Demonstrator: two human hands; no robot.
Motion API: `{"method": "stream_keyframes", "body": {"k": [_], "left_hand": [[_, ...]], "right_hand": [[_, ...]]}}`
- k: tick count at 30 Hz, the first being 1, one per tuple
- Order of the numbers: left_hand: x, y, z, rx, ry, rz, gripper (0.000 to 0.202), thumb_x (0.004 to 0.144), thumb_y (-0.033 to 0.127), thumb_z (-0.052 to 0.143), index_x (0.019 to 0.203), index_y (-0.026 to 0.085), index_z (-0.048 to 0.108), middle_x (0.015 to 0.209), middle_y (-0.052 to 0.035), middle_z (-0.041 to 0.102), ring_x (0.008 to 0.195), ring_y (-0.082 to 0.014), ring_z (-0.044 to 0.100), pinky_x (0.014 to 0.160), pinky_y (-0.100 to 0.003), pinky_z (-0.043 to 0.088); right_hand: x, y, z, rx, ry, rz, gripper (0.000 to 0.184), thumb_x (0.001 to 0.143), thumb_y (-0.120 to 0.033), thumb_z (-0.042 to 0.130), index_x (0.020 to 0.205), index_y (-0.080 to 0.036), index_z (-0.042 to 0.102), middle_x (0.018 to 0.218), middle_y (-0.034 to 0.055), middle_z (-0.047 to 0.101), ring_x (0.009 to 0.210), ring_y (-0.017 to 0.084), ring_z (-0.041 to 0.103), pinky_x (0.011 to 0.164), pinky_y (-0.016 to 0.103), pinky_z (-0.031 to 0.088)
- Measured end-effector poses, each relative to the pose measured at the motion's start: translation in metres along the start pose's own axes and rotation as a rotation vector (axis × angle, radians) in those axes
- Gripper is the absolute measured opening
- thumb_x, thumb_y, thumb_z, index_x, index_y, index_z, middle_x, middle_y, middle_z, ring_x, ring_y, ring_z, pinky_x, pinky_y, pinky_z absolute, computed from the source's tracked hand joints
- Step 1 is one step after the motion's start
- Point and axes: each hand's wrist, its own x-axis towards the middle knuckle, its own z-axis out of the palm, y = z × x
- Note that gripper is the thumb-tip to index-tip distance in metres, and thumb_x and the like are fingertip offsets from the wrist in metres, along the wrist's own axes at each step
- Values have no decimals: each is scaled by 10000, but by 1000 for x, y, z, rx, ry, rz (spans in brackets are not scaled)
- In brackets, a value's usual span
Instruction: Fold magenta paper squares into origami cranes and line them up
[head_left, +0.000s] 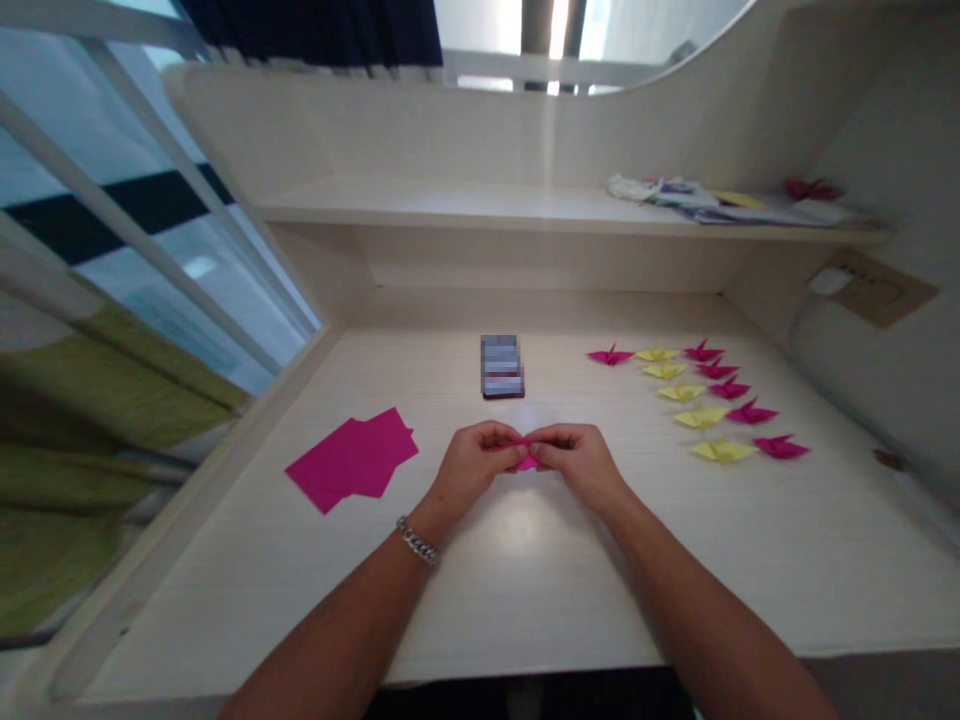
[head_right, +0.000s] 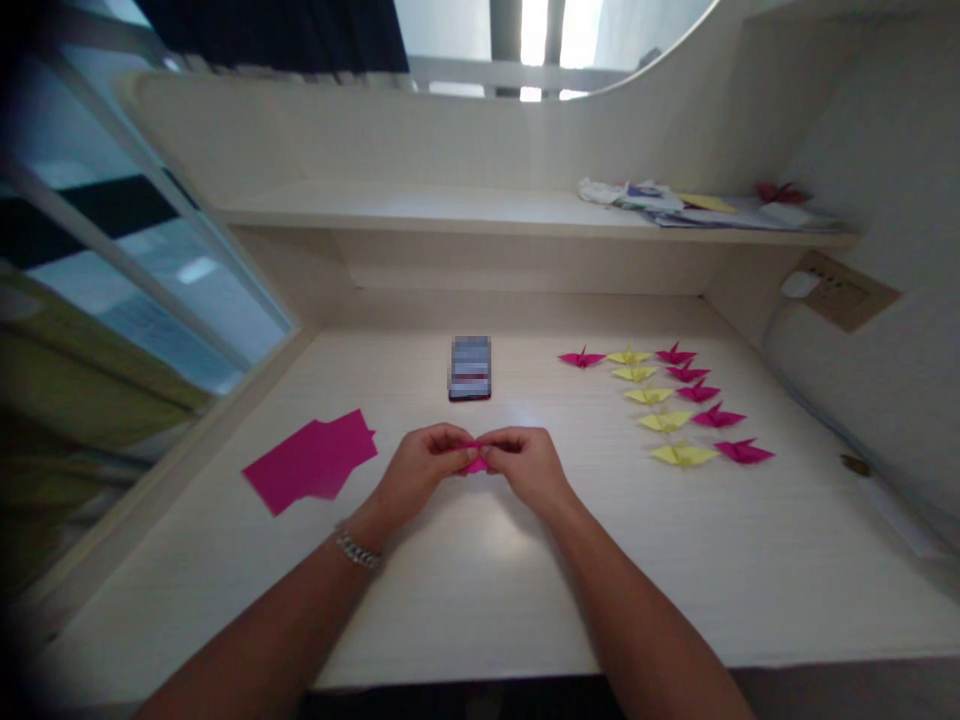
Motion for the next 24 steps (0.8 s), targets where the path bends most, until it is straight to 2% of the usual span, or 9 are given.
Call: {"method": "stream_keyframes", "body": {"k": [5,11,17,24], "left_hand": [[0,0,1,-18,26,10,105,660,187,712,747,139,675,655,-13,655,592,-112,586,571,-225,477],[-3,3,2,-77,-1,5,96,684,181,692,772,143,688,714,-27,676,629,-125,610,607,-242,494],[-4,8,1,-12,-17,47,74,694,150,668,762,140,696,697,-26,684,630,-126,614,622,-243,499],[-4,9,3,61,-49,58,73,679,147,676,751,145,691,695,-29,693,633,-135,624,635,-259,508]], "right_hand": [[1,3,0,16,-8,-11,154,623,-211,709,766,-169,749,659,36,705,566,132,610,586,279,508],[0,0,-3,75,-6,32,171,618,-229,725,777,-171,746,684,36,709,602,146,630,619,298,526],[1,2,-6,122,-42,35,186,622,-264,738,776,-160,733,707,40,704,631,153,634,647,309,523],[6,6,-4,86,36,8,181,582,-246,748,731,-150,708,669,23,681,586,124,593,589,255,475]]}}
